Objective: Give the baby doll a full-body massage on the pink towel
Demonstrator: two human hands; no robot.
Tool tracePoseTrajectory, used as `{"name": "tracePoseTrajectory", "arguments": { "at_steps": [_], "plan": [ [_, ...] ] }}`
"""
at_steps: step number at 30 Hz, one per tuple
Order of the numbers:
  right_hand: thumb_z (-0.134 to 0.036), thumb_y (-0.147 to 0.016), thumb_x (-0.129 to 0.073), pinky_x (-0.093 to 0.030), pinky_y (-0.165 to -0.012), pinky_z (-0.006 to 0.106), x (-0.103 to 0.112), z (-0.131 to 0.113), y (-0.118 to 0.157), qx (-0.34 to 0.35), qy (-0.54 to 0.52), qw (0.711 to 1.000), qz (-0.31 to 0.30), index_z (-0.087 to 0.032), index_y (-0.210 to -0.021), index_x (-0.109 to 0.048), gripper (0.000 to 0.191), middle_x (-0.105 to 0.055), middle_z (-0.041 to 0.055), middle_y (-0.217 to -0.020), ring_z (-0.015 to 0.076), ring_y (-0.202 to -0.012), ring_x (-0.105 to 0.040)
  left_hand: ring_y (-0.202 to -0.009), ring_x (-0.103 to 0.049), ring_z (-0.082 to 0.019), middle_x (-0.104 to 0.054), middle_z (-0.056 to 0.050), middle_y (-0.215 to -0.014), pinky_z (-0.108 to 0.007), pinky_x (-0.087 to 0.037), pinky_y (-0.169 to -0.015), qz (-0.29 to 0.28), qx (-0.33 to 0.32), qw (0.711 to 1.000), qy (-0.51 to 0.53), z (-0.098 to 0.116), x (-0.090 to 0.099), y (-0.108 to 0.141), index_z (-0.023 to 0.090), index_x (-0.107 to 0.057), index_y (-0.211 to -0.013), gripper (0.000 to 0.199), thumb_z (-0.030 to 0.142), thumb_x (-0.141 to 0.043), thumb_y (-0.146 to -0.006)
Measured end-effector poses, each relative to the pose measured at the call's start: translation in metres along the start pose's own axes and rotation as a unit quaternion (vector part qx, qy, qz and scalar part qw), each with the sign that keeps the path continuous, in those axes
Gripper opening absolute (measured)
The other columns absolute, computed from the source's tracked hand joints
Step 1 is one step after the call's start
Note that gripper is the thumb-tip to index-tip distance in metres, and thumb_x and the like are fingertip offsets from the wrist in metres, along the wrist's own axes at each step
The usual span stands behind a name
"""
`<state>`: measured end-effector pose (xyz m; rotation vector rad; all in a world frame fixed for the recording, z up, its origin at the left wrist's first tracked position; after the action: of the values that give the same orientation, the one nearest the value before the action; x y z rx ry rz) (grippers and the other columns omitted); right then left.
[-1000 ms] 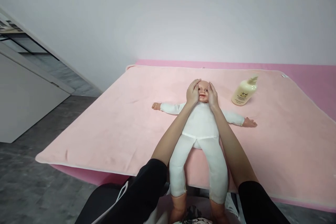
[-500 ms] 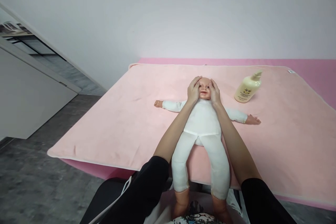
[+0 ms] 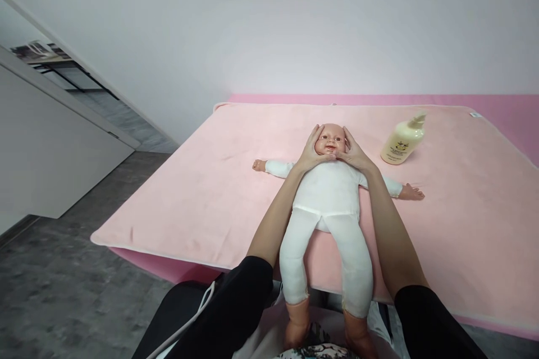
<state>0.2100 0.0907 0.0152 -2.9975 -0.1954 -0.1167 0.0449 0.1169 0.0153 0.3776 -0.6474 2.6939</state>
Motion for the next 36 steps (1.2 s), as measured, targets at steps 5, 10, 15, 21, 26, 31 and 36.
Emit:
{"name": "tracePoseTrajectory", "arguments": {
  "at_steps": [5, 10, 15, 21, 26, 31, 36],
  "plan": [
    [-0.056, -0.052, -0.078, -0.028, -0.111, 0.037, -0.001, 0.0, -0.004, 0.001, -0.026, 0.999, 0.037, -0.024, -0.144, -0.023, 0.112, -0.02, 0.0077, -0.152, 0.0232, -0.138, -0.025, -0.14, -0.018, -0.026, -0.021, -0.009, -0.152, -0.039, -0.017, -0.114, 0.019, -0.013, 1.0, -0.002, -0.001, 0.0, -0.003, 0.024, -0.035, -0.138, 0.09, 0.055, -0.071, -0.062],
    [-0.057, -0.065, -0.067, -0.034, -0.107, 0.037, -0.009, 0.009, -0.02, -0.009, -0.056, 0.983, 0.176, -0.026, -0.128, -0.047, 0.074, -0.046, 0.0067, -0.137, 0.0213, -0.127, -0.042, -0.124, -0.045, -0.019, -0.053, -0.01, -0.127, -0.033, -0.032, -0.106, 0.142, 0.031, 0.989, 0.032, 0.003, -0.007, -0.018, 0.019, -0.053, -0.114, 0.038, 0.041, -0.051, -0.084],
    [-0.054, -0.068, -0.063, -0.037, -0.104, 0.037, -0.017, 0.016, -0.03, -0.009, -0.061, 0.967, 0.246, -0.023, -0.125, -0.051, 0.066, -0.052, 0.0058, -0.13, 0.0204, -0.12, -0.048, -0.113, -0.05, -0.019, -0.059, -0.006, -0.112, -0.031, -0.037, -0.101, 0.211, 0.05, 0.976, -0.004, 0.013, -0.016, -0.028, 0.021, -0.058, -0.098, 0.021, 0.024, -0.057, -0.077],
    [-0.051, -0.075, -0.054, -0.028, -0.11, 0.035, -0.017, 0.011, -0.033, 0.018, -0.07, 0.967, 0.244, -0.021, -0.122, -0.056, 0.057, -0.048, 0.003, -0.136, 0.0184, -0.129, -0.039, -0.103, -0.056, -0.017, -0.063, -0.007, -0.103, -0.03, -0.041, -0.097, 0.254, 0.09, 0.962, 0.048, 0.01, -0.014, -0.027, 0.017, -0.06, -0.088, 0.026, 0.011, -0.038, -0.077],
    [-0.041, -0.078, -0.047, -0.027, -0.111, 0.037, -0.017, 0.009, -0.031, 0.009, -0.088, 0.963, 0.254, -0.019, -0.121, -0.058, 0.049, -0.052, 0.0027, -0.132, 0.0186, -0.131, -0.037, -0.102, -0.058, -0.015, -0.066, -0.004, -0.1, -0.03, -0.042, -0.097, 0.259, 0.098, 0.954, 0.119, 0.002, -0.013, -0.028, 0.017, -0.061, -0.085, 0.033, 0.006, -0.034, -0.07],
    [-0.034, -0.077, -0.047, -0.039, -0.104, 0.041, -0.015, 0.01, -0.025, -0.041, -0.166, 0.948, 0.268, -0.019, -0.118, -0.058, 0.046, -0.058, 0.004, -0.124, 0.022, -0.12, -0.049, -0.107, -0.058, -0.015, -0.066, -0.007, -0.105, -0.027, -0.043, -0.097, 0.254, 0.122, 0.949, 0.143, 0.002, -0.014, -0.029, 0.014, -0.062, -0.088, 0.035, 0.005, -0.034, -0.069],
    [-0.045, -0.077, -0.051, -0.045, -0.097, 0.037, -0.015, 0.012, -0.024, -0.084, -0.188, 0.939, 0.275, -0.019, -0.114, -0.058, 0.045, -0.06, 0.0061, -0.12, 0.0223, -0.115, -0.053, -0.114, -0.053, -0.015, -0.059, -0.006, -0.12, -0.028, -0.041, -0.1, 0.252, 0.134, 0.952, 0.113, 0.005, -0.014, -0.028, 0.018, -0.056, -0.113, 0.034, 0.016, -0.04, -0.083]
  ]
}}
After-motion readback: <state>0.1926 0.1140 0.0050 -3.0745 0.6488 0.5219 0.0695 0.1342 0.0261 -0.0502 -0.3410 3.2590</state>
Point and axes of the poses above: each hand's wrist, its own y-axis away from the middle knuckle, its own x-axis out of the back of the hand, z = x × y, the point moved 2 cm from there along -y, towards the middle knuckle
